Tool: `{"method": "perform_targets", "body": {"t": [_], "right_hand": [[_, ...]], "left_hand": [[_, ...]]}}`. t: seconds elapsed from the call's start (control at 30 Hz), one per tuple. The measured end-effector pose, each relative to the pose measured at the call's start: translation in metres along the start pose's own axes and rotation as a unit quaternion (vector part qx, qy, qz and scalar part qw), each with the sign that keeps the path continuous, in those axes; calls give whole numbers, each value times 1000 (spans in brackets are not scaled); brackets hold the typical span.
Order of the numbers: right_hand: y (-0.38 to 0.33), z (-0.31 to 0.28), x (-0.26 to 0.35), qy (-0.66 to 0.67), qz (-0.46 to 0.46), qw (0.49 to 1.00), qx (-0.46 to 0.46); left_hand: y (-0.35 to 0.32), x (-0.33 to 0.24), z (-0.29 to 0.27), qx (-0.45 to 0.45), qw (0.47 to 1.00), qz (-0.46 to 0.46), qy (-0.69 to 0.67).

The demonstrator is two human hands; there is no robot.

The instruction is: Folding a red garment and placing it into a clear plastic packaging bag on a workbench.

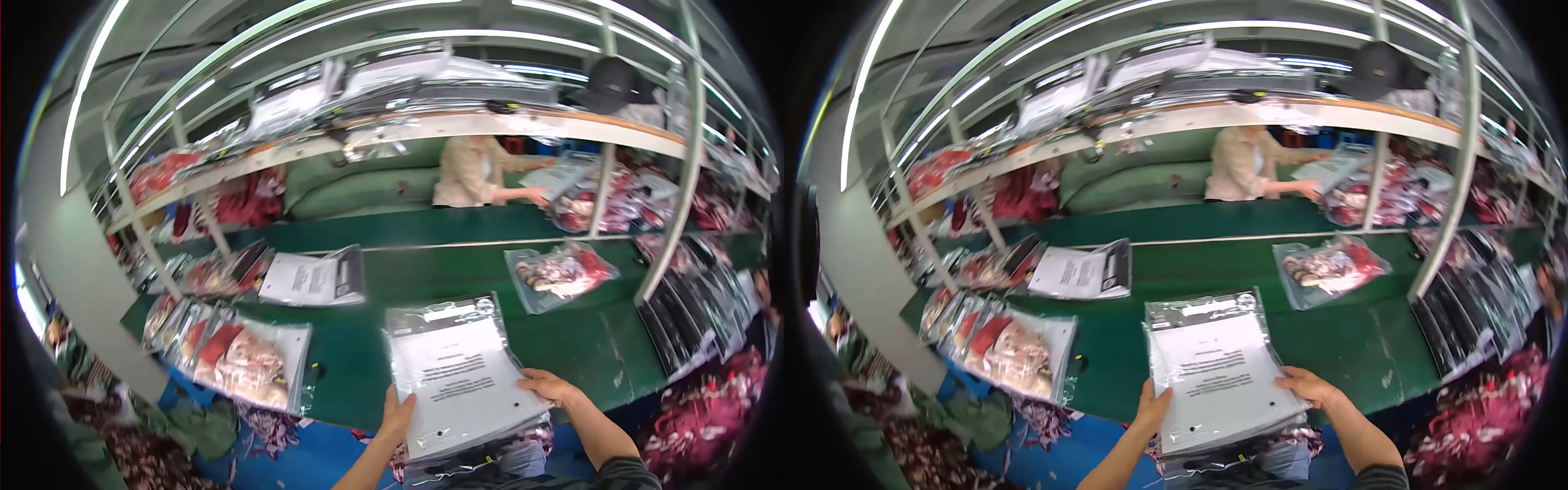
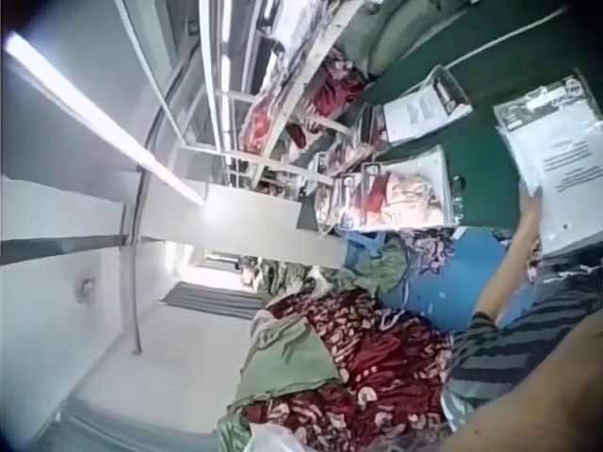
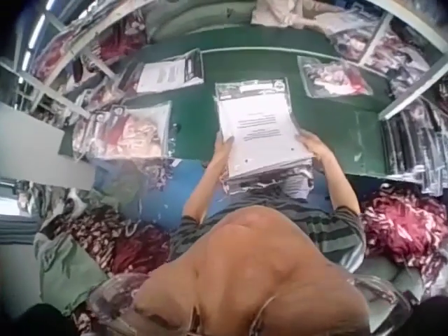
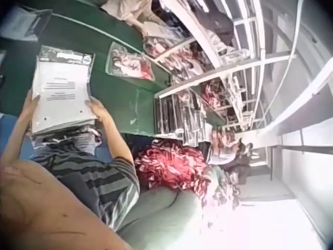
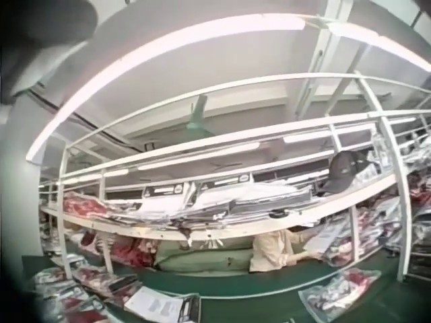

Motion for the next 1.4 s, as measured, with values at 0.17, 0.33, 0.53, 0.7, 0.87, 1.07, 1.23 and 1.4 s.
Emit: {"method": "perform_targets", "body": {"t": [0.17,0.33,0.53,0.7,0.87,1.07,1.23,1.4], "right_hand": [[-53,-12,-22,43,-64,997,7],[-103,-28,-1,75,-202,976,-34],[-191,-54,120,109,-373,908,-157],[-219,-79,234,144,-440,876,-136],[-197,-98,303,152,-463,869,-93],[-181,-110,345,169,-477,862,-13],[-152,-128,410,223,-506,830,67],[-107,-167,490,266,-512,817,-18]], "left_hand": [[-11,-28,20,-12,978,204,43],[-24,-98,42,1,952,302,56],[-40,-288,83,146,885,431,-99],[-49,-428,94,149,906,389,-77],[-22,-489,99,97,916,390,-7],[56,-547,103,139,926,351,19],[87,-638,100,248,879,382,-141],[110,-692,106,259,823,419,-281]]}}
Point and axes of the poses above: each hand's wrist, its own y-axis towards the middle knuckle, its own z-axis out of the palm, x = y × z, the point moved 5 cm from there along y, towards the middle knuckle
